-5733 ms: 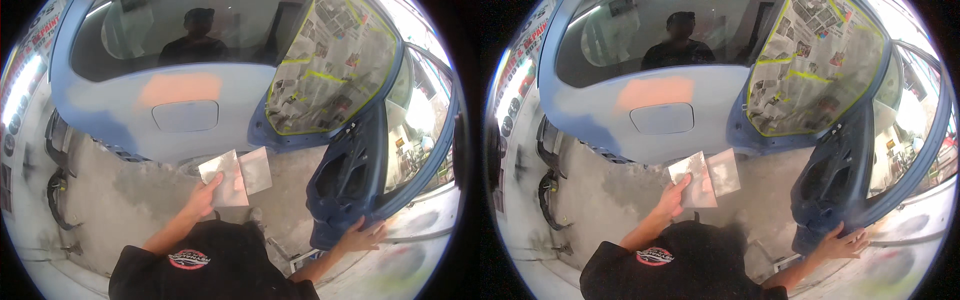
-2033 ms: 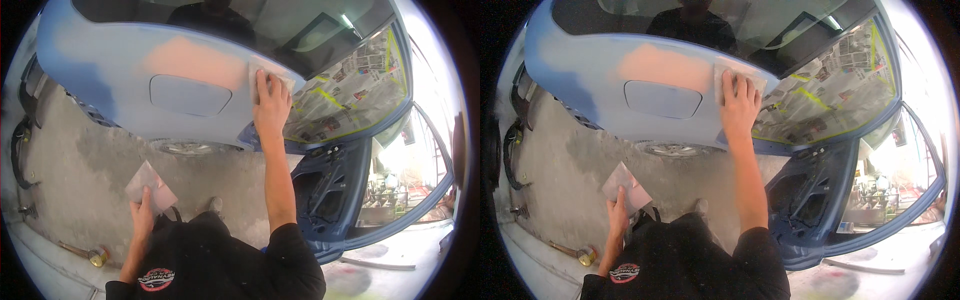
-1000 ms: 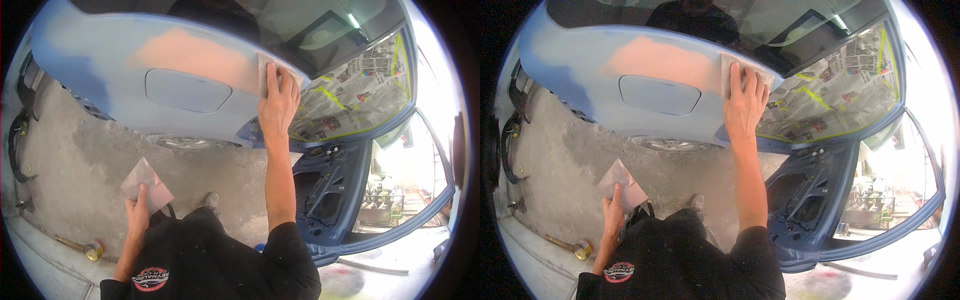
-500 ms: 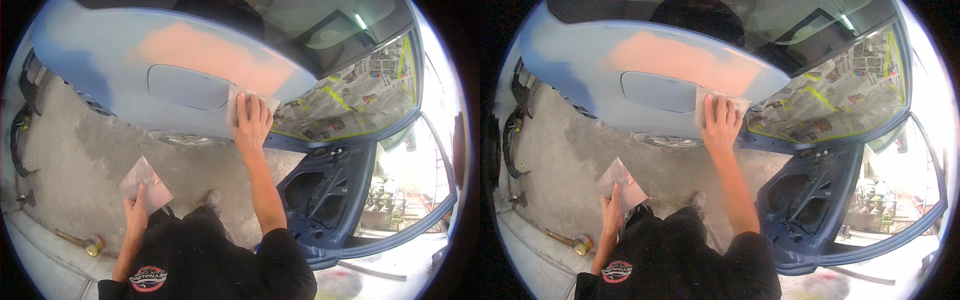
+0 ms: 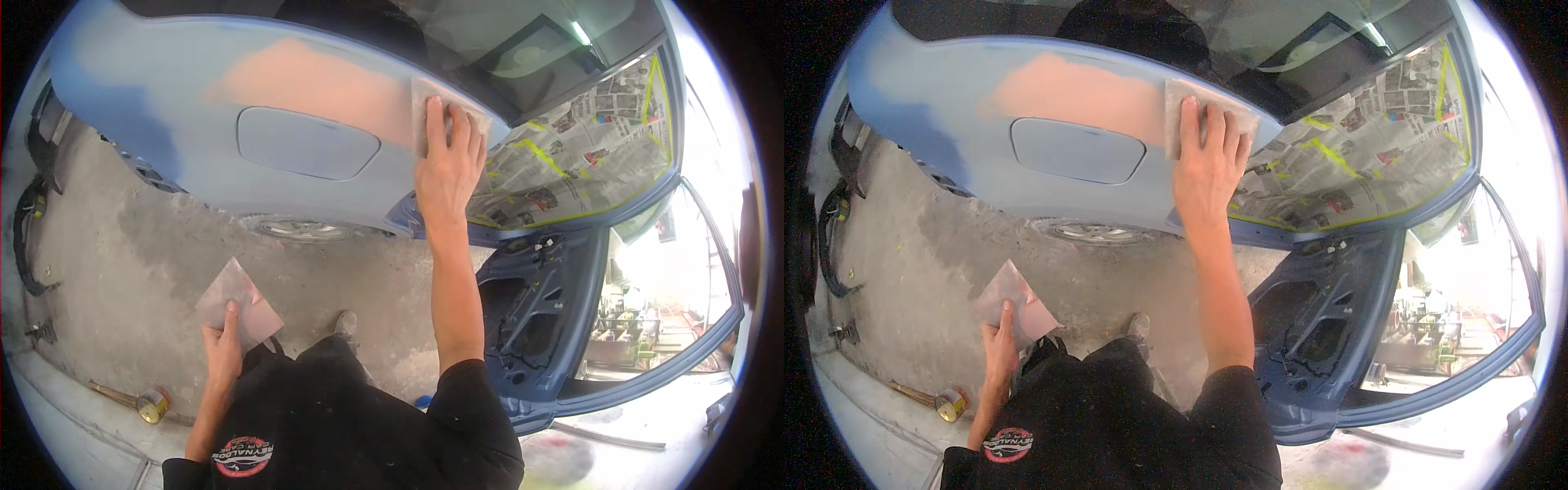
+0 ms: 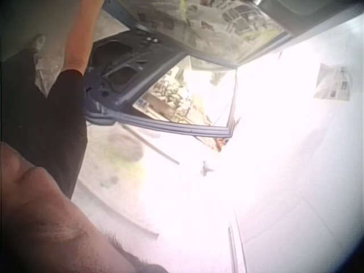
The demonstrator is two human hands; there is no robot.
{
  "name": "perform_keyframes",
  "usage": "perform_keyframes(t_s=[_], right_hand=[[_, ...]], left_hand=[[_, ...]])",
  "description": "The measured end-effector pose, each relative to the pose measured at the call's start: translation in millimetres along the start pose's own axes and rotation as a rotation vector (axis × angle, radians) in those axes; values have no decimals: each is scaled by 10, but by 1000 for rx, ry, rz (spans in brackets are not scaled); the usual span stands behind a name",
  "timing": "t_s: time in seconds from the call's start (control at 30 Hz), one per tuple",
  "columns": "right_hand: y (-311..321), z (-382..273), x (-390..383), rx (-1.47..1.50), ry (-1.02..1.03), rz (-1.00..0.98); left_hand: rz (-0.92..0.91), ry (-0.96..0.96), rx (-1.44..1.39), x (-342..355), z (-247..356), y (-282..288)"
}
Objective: The person sands patches of body filler on a car door and rear panel using a sanding block. They hold a metal spreader with more pink filler on it in their other hand.
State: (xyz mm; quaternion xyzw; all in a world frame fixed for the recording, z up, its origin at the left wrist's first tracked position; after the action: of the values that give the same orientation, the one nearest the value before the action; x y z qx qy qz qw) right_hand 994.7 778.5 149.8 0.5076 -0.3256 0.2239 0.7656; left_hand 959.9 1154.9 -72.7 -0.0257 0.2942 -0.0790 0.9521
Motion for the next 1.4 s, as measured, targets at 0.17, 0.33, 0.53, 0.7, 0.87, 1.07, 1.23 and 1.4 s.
perform_keyframes(t_s=[0.17, 0.33, 0.53, 0.7, 0.87, 1.07, 1.23, 1.4], right_hand=[[-49, 44, 32, 14, -24, -12], [-80, 49, 22, 48, -58, -46], [-217, -149, -301, 32, -18, -104], [-333, -404, -708, -15, 0, -109], [-272, -395, -915, 55, -70, -190], [139, 334, -460, 86, -124, -15], [94, 594, -314, 49, -81, -19], [70, 622, -287, 27, -83, -20]], left_hand=[[-43, 34, -96, 20, -67, 25], [13, -15, -59, -13, -18, 37], [17, -14, -58, -12, -12, 46], [14, -45, -44, -26, 66, 8], [-7, -9, -47, -44, 80, -17], [-9, 8, -5, -33, 61, -95], [-63, -12, -46, -32, 41, -158], [-57, -39, -78, -37, 45, -165]])
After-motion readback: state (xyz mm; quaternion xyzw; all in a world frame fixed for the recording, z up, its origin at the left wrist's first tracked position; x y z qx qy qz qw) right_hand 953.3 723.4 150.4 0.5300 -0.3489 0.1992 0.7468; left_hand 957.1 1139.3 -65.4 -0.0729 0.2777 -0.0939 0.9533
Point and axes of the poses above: each hand's wrist, its own x-axis towards the middle knuckle, its own y-axis out of the back of the hand, z = x × y, the point moved 7 cm from there along x, towards the middle knuckle, and after that the axes turned 5 degrees about y, right-handed, at the moved point
